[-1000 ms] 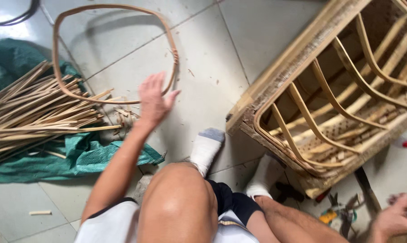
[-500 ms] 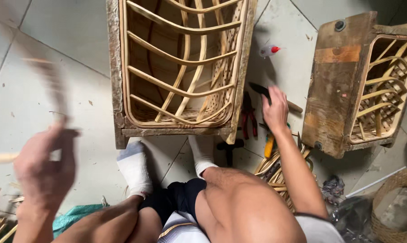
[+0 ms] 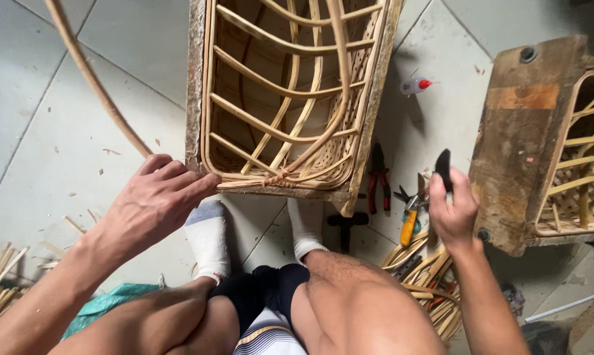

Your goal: The person sits on the floor assembling a woven bamboo basket. They apply glue along the basket rim with a squeeze bottle, press thin bamboo strips into the rim, tap strips into place with a hammer, and use pliers to secure the strips as they work around the frame.

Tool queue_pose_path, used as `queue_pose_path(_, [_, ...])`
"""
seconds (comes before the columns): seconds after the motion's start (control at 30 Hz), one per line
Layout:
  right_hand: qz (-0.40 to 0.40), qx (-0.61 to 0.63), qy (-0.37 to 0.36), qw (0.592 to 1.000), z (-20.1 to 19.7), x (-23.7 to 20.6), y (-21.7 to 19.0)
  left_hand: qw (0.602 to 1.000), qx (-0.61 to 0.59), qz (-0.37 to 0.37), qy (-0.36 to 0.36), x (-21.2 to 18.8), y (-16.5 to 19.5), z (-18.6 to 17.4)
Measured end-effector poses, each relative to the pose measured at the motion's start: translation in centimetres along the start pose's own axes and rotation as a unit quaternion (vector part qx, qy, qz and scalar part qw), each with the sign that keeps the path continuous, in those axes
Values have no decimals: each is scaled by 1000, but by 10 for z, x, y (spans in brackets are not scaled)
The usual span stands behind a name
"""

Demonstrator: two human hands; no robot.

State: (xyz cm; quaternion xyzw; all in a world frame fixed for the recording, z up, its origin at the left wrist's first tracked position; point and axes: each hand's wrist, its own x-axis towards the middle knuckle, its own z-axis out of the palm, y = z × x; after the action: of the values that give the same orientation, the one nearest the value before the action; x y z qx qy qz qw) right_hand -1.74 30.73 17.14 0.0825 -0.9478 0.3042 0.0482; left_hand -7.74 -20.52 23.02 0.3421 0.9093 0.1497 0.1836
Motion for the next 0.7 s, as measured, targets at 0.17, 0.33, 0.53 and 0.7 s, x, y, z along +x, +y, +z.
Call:
queue_pose_path(0.17, [303,440,-236,812,2,16,-106,998,-23,48,24,-5,6,-7])
queue_pose_path(0.33, [387,518,-380,661,36,59,-151,999,2,48,5,-8,17,-18])
queue_pose_path(0.53, [372,526,-367,671,43,73,-162,958,-261,-21,-115,34,38,-3])
queue_pose_path(0.7, [353,542,-375,664,41,74,-169,942,-321,37,88,51,62,24])
